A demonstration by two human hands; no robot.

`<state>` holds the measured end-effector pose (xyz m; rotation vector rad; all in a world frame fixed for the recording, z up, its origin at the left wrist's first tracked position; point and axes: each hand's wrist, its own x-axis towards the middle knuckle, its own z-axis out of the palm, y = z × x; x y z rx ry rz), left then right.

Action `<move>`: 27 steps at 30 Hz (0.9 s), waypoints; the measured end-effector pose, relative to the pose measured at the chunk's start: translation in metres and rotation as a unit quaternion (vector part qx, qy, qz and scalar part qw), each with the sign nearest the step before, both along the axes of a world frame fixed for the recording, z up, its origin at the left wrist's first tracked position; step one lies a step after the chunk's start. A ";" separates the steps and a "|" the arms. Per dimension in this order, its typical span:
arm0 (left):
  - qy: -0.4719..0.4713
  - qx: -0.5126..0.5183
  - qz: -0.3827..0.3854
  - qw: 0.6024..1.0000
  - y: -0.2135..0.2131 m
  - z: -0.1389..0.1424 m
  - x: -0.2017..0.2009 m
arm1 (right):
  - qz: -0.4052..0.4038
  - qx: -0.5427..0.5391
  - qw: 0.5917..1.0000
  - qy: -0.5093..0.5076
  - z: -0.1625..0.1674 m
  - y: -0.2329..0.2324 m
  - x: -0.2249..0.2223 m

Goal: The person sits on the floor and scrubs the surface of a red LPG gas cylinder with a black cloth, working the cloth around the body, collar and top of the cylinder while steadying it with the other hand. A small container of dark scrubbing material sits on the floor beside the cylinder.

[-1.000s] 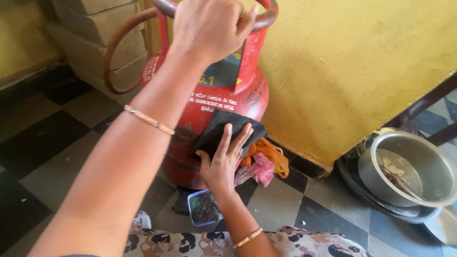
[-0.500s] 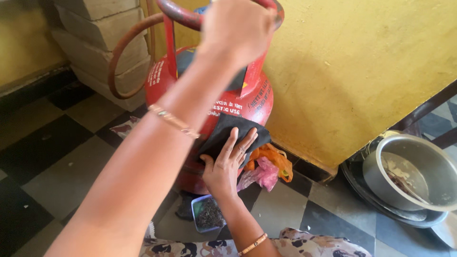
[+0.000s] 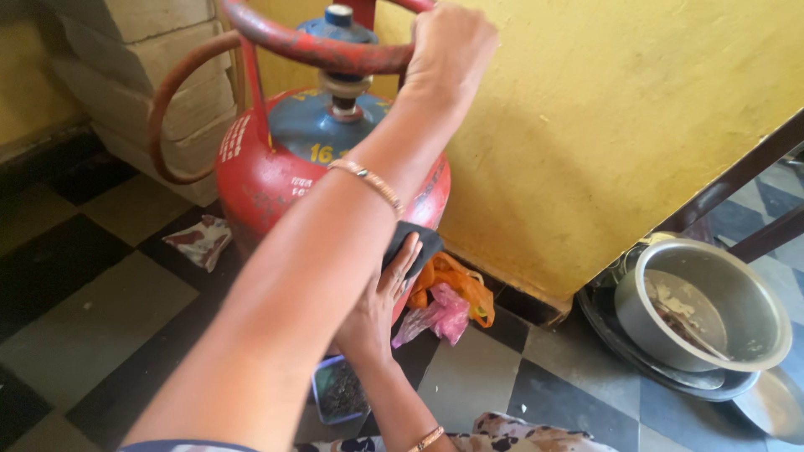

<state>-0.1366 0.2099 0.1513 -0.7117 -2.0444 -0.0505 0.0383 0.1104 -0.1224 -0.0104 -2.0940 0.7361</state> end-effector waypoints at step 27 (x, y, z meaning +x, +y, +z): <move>0.173 -0.127 -0.082 0.973 -0.072 -0.022 0.004 | -0.045 0.020 0.989 -0.137 -0.030 -0.068 -0.021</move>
